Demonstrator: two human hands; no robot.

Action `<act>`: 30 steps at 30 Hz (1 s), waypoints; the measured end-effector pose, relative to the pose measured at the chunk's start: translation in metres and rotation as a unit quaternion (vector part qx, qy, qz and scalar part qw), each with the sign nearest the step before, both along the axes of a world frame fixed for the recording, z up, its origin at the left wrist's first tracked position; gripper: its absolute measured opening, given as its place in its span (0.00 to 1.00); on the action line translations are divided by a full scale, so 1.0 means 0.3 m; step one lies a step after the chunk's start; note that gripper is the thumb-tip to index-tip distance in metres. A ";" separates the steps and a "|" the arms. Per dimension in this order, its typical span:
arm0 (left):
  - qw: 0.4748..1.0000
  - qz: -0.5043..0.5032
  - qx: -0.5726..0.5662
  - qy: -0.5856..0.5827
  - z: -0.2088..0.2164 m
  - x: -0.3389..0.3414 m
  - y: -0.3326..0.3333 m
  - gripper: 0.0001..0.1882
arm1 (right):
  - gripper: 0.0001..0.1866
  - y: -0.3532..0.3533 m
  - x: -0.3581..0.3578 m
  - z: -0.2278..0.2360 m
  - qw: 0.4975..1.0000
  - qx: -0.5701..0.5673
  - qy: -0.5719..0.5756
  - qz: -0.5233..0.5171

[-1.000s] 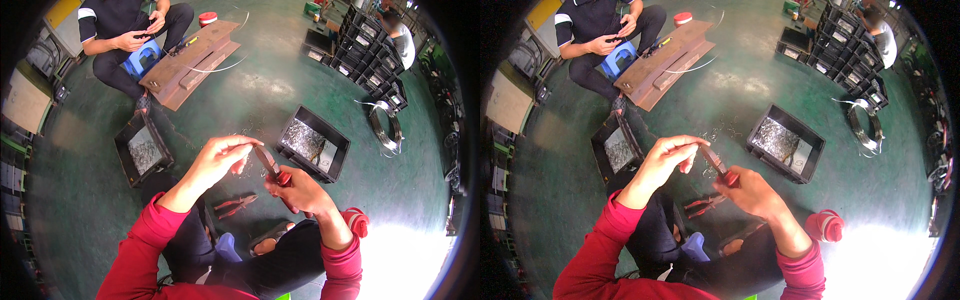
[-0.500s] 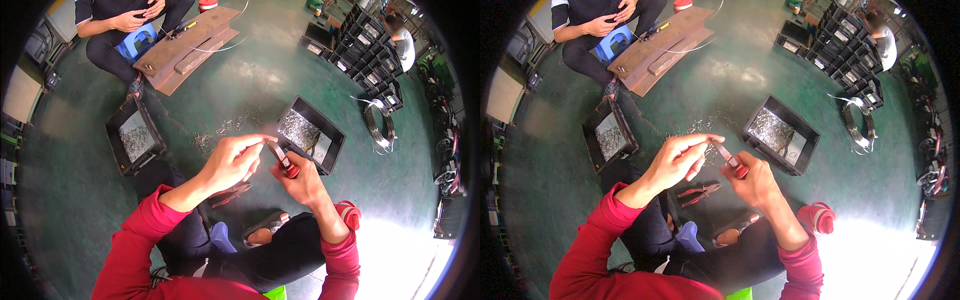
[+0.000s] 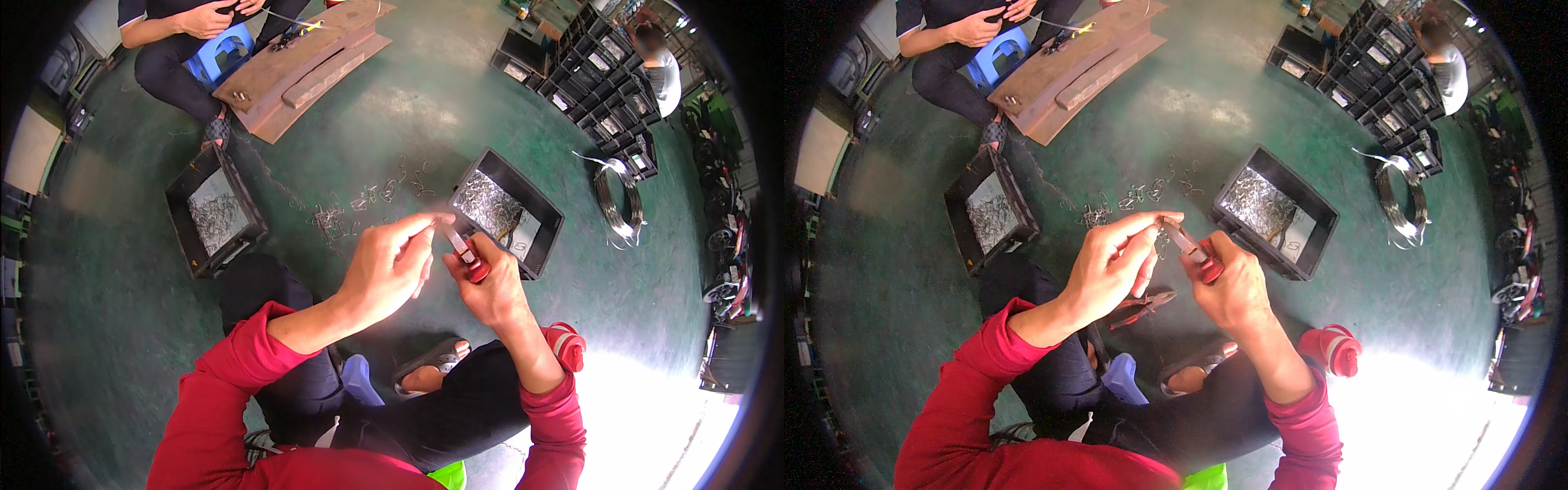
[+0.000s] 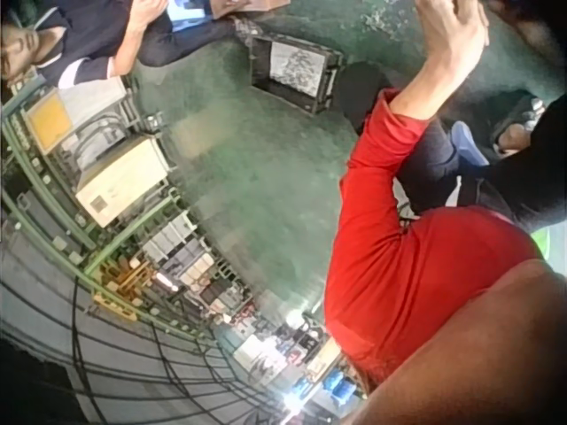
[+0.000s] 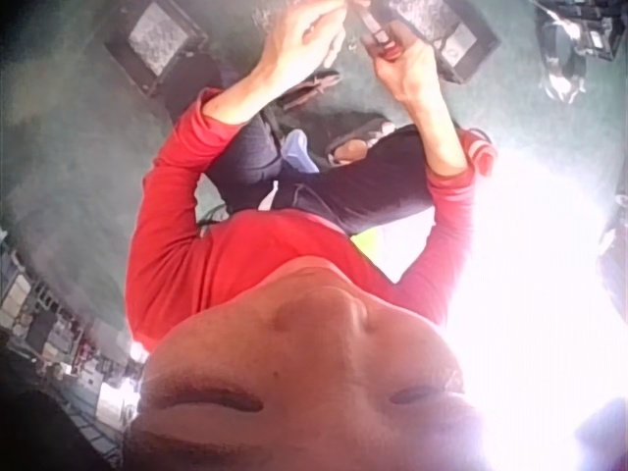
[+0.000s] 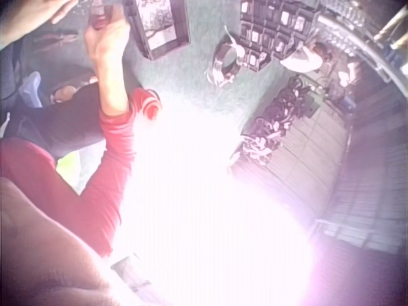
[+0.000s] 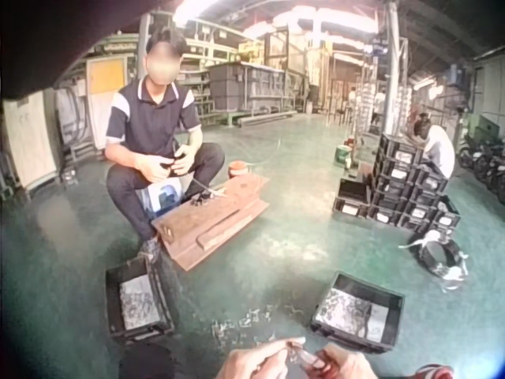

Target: The person repeatedly picks up small metal wire pieces from the floor and uses red-handled pliers to bend them into curved shapes, then places them into a black bin. Another person works nearby on a wooden board.

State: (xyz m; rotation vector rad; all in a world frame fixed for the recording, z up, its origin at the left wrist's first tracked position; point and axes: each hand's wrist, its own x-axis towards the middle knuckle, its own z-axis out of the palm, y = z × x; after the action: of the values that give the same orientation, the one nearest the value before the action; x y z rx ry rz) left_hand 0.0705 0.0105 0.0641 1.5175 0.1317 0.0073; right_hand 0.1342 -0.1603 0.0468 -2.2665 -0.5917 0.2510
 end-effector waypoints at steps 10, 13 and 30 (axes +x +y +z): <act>0.999 -0.029 0.004 0.022 -0.012 0.012 0.021 0.16 | 0.13 -0.006 0.004 -0.034 0.997 -0.023 -0.069 -0.014; 0.998 -0.048 0.044 -0.001 -0.025 0.037 0.051 0.15 | 0.11 -0.019 0.007 -0.008 0.998 -0.047 -0.033 0.013; 0.974 0.026 -0.210 -0.077 -0.011 0.067 0.037 0.16 | 0.25 -0.019 -0.028 0.079 0.718 0.225 0.633 0.184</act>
State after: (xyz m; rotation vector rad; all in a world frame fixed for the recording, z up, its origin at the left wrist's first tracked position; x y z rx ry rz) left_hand 0.0907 0.0218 0.0609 1.0851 0.0439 0.1310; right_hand 0.1259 -0.1661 0.0706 -1.0336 -0.2551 1.5070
